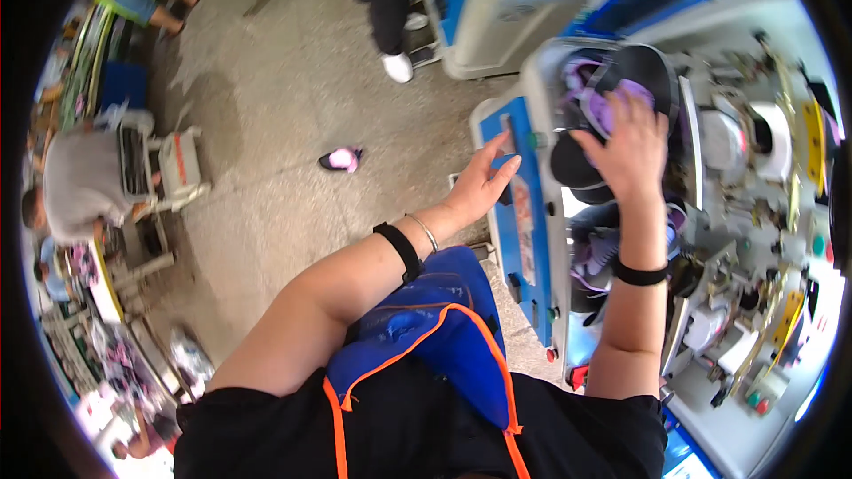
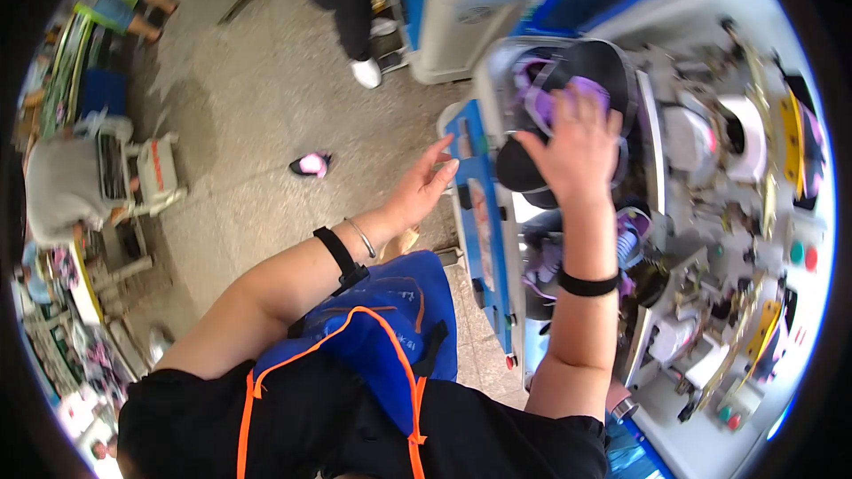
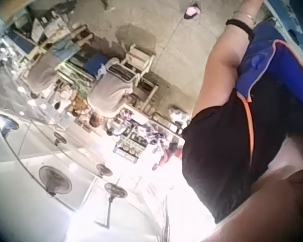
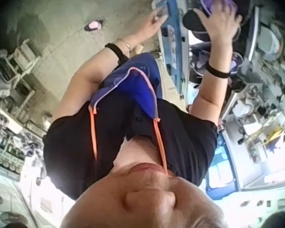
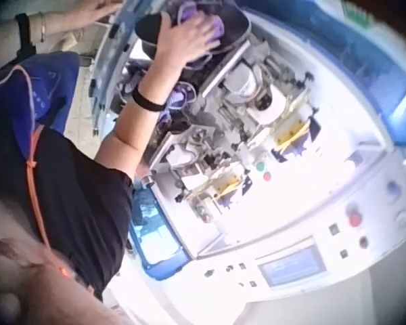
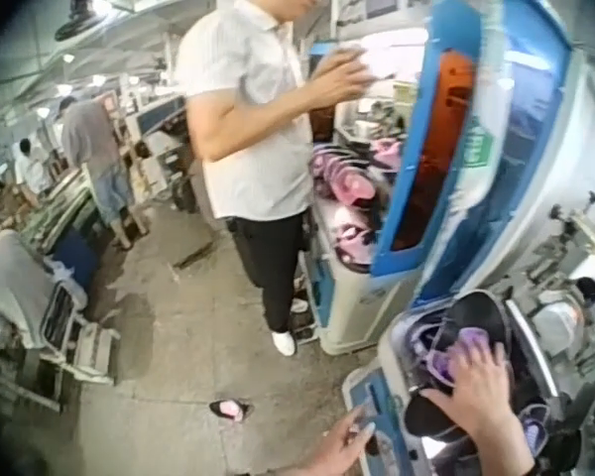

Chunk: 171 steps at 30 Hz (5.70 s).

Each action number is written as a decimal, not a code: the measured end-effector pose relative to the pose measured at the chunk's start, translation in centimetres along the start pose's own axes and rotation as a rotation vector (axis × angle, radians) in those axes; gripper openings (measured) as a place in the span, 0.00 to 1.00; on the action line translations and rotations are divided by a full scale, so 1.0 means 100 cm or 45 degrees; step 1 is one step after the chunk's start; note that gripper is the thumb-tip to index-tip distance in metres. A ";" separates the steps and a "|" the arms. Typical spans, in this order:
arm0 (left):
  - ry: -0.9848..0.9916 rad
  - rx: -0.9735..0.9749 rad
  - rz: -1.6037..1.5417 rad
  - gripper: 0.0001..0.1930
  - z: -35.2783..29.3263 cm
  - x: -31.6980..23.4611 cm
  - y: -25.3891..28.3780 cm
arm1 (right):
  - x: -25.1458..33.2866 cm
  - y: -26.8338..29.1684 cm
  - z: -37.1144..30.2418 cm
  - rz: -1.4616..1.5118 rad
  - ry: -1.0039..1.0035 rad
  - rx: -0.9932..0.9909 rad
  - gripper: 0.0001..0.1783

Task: Operating a shoe molding machine to shape and press sneaker components.

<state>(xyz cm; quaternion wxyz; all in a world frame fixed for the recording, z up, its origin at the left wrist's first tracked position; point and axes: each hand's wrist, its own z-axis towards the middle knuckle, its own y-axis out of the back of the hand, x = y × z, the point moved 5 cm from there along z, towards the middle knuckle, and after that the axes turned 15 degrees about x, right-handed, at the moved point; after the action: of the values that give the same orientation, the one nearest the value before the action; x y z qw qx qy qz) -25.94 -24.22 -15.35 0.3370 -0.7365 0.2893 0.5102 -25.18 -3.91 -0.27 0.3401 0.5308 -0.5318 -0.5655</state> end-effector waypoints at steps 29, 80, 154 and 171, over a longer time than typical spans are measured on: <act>1.299 -0.389 0.735 0.31 -0.494 0.323 0.381 | 0.706 -0.610 0.120 -0.303 0.478 1.510 0.34; -0.306 -1.445 0.492 0.33 -0.655 -0.109 0.440 | 0.796 0.146 -0.060 2.541 1.146 1.619 0.19; -1.405 -0.123 1.155 0.18 -0.759 -0.329 0.257 | 0.689 -0.002 -0.190 2.165 0.179 1.142 0.16; -1.335 0.943 1.245 0.11 -0.387 -0.258 0.015 | 0.305 -0.111 -0.445 2.705 -1.129 0.097 0.13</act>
<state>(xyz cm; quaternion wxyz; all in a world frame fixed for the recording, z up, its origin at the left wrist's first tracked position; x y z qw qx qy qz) -13.61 -53.63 18.55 0.3898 -0.0319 0.5334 0.7500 13.39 -41.29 -12.51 0.4119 -0.4205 -0.8003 -0.1143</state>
